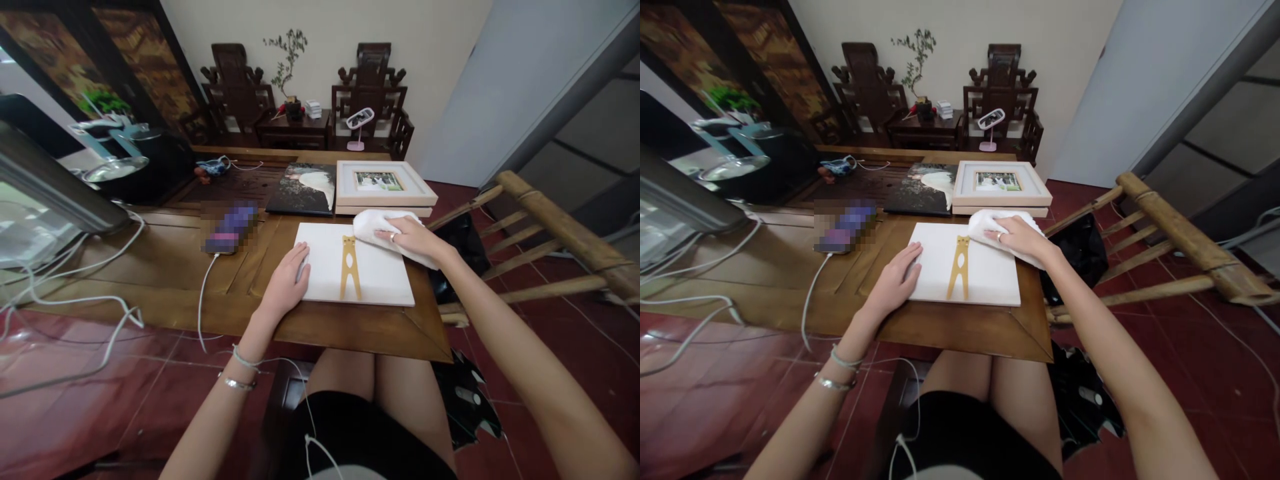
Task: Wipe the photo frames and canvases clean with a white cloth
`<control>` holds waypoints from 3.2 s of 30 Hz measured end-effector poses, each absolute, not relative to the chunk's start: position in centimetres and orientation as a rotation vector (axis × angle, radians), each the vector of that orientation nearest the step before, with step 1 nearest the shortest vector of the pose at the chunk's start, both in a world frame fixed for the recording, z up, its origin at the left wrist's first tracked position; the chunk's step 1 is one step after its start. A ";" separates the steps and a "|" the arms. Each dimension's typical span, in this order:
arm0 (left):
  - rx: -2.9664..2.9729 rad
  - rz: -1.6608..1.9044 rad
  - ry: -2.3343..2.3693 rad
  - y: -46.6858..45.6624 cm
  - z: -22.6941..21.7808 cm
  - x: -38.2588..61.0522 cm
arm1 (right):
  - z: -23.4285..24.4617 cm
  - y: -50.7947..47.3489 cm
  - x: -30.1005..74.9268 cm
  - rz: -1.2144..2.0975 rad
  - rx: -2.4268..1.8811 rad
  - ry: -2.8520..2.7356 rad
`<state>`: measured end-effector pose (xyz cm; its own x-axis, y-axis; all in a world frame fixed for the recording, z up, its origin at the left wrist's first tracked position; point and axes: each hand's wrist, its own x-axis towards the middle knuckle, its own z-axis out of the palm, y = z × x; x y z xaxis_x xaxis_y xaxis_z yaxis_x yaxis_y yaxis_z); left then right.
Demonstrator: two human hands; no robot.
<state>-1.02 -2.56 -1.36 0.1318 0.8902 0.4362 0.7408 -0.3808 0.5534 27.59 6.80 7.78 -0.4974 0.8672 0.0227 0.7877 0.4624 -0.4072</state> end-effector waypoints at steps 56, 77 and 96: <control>2.213 1.104 1.624 -2.5 -1.4 -0.6 | 8.4 -6.4 30.2 0.638 -1.404 -2.691; 2.216 1.109 1.603 -2.4 -1.5 -0.7 | 6.0 -5.6 21.7 0.544 -0.865 -2.689; 2.195 1.089 1.609 -2.5 -1.4 -0.7 | 7.3 4.5 20.6 0.196 -1.125 -2.774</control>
